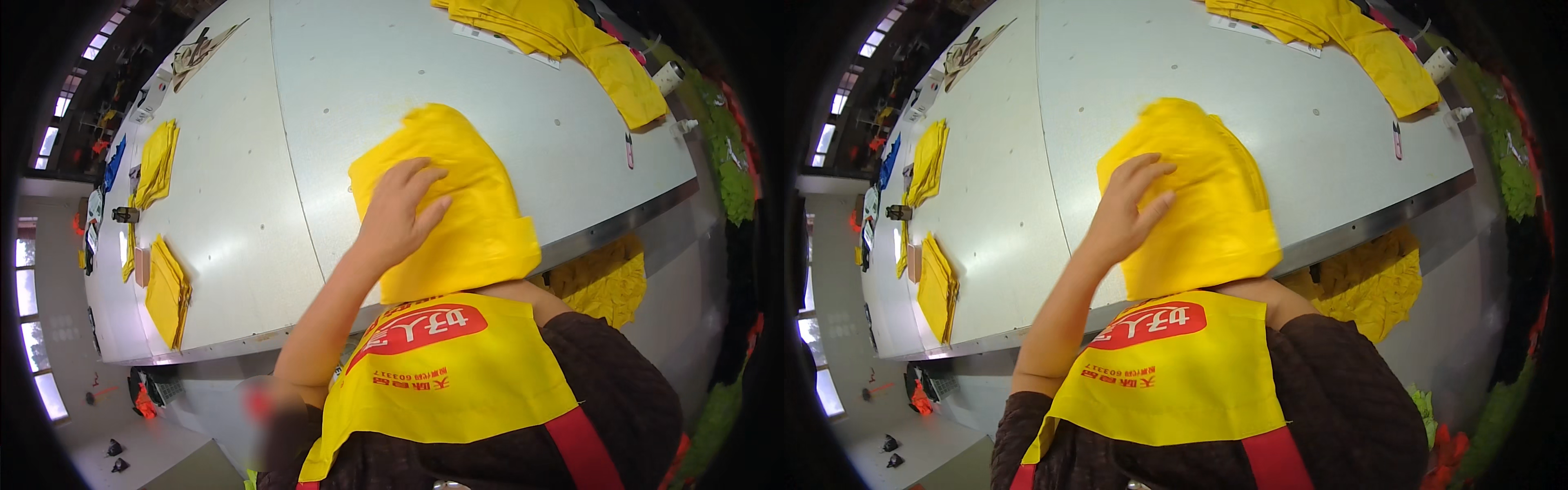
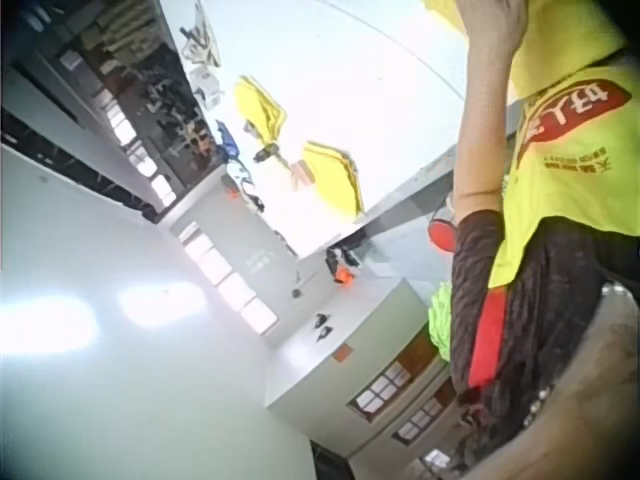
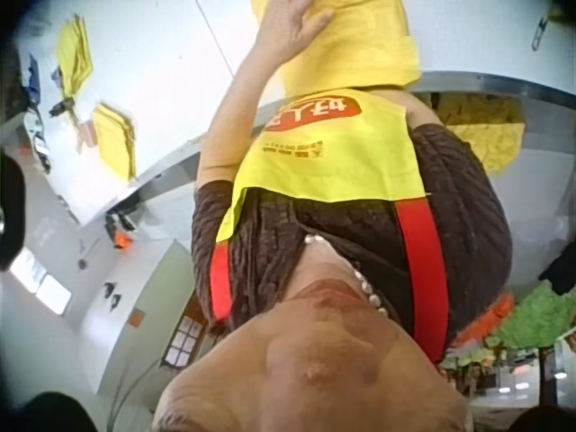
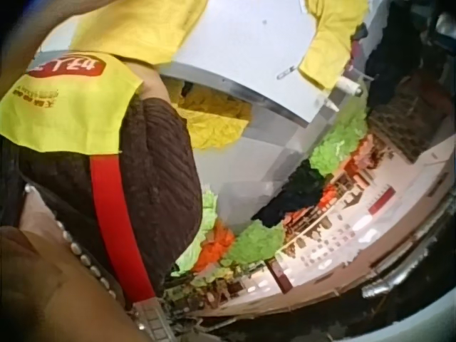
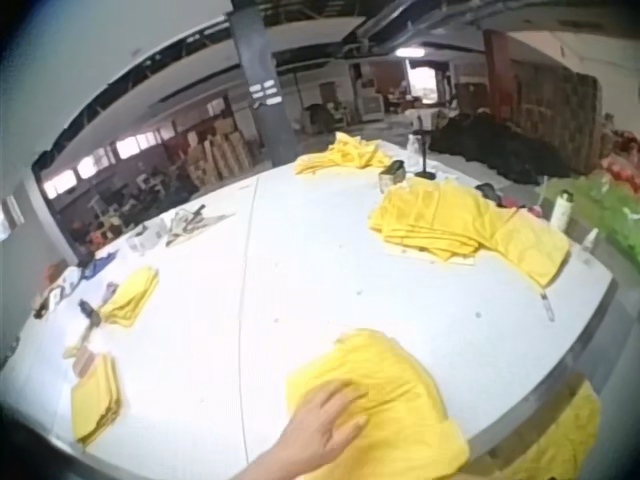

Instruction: The person folds a yellow raincoat on a white table, aligns the edges, and places it into a white plastic basket. The person then unfolds another yellow raincoat, uses scissors to cut a tag, and continues folding it.

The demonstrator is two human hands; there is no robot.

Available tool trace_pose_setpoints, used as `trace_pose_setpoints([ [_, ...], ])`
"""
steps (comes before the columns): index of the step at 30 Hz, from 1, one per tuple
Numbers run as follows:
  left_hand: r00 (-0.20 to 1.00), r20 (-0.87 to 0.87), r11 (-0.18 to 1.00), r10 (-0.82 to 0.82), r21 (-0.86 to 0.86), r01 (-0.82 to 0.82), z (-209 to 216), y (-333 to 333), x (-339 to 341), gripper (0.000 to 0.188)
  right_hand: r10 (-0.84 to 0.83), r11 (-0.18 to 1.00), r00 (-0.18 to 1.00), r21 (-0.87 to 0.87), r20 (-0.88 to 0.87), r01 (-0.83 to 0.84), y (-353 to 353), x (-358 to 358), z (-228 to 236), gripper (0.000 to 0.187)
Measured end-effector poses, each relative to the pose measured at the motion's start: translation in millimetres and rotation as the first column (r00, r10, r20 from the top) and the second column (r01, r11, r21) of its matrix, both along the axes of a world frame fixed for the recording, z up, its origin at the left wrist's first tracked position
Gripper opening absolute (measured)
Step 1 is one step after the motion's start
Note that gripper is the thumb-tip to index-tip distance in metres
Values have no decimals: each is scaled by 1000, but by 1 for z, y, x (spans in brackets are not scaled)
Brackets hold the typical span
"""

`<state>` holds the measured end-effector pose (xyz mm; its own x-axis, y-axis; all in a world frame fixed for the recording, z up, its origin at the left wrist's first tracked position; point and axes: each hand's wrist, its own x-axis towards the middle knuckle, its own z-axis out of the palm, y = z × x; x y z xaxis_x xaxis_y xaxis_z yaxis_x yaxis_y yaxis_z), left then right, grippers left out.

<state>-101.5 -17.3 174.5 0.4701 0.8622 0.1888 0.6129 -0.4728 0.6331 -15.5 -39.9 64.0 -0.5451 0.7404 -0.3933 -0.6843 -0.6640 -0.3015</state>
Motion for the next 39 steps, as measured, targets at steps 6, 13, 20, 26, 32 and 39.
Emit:
trace_pose_setpoints([
  [6,882,-372,957,289,133,-257,-85,-16,8,72,-228,972,972,-37,52,231,19,-6,-44,38],
  [13,814,-443,910,375,8,-415,-102,0,8,72,-327,940,941,-71,82,333,14,-4,-39,31],
  [20,757,-406,859,513,244,-451,-133,-13,2,71,345,839,442,-62,828,-540,-33,166,17,19],
  [26,834,-342,901,434,187,-392,-119,-22,-5,80,-218,947,355,285,909,-147,31,221,-6,58],
  [32,915,-38,916,401,-12,-401,-112,-121,-16,81,124,945,574,80,809,-316,51,189,-1,91],
  [39,836,57,807,546,233,-543,-174,-108,-94,64,344,939,900,-114,269,-324,5,131,-48,61],
])
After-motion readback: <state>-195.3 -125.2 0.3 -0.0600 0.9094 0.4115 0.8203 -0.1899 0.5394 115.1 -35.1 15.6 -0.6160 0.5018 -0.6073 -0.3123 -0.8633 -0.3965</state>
